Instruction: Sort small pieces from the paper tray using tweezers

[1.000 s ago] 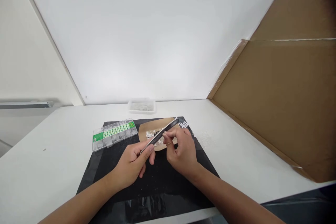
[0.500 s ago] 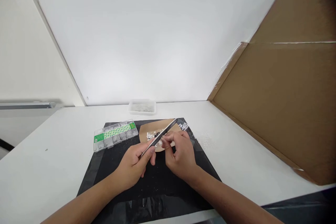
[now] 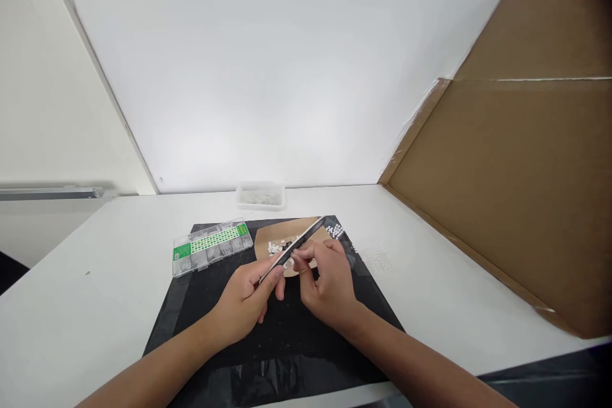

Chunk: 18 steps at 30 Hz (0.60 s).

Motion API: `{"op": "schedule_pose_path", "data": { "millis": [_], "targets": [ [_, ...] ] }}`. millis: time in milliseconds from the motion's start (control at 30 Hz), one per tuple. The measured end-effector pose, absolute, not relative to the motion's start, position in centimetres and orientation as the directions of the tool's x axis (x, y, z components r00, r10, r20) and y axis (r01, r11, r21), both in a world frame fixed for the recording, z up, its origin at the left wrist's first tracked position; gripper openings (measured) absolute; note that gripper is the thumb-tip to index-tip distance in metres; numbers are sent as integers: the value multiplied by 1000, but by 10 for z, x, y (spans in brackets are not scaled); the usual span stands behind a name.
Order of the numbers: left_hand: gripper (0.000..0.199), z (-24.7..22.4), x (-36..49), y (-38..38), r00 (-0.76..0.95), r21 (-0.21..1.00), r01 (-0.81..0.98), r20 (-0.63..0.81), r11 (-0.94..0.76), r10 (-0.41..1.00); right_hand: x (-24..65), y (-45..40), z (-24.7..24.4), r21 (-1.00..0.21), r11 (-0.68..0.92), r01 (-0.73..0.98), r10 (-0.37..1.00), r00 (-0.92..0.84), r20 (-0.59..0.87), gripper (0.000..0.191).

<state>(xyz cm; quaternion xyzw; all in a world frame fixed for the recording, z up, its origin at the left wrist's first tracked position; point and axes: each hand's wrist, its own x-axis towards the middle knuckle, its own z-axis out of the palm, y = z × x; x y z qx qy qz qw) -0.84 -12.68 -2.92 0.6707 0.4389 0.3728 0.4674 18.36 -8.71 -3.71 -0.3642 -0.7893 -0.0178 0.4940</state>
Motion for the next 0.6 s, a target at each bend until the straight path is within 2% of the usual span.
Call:
{"op": "schedule_pose_path", "data": {
  "millis": [133, 333, 500, 600],
  "targets": [
    [52, -29, -7, -127, 335, 959, 229, 87, -170, 938, 187, -84, -36, -369, 697, 615, 580, -181, 794, 11],
    [52, -29, -6, -126, 332, 961, 225, 78, -159, 940, 185, -87, -38, -314, 740, 594, 540, -247, 805, 11],
    [51, -27, -6, -128, 348, 961, 218, 86, -170, 934, 189, -79, -35, -400, 672, 623, 598, -138, 789, 11],
    [51, -29, -6, -128, 349, 967, 205, 75, -154, 934, 189, -79, -36, -388, 696, 604, 575, -146, 805, 11]
  ]
}}
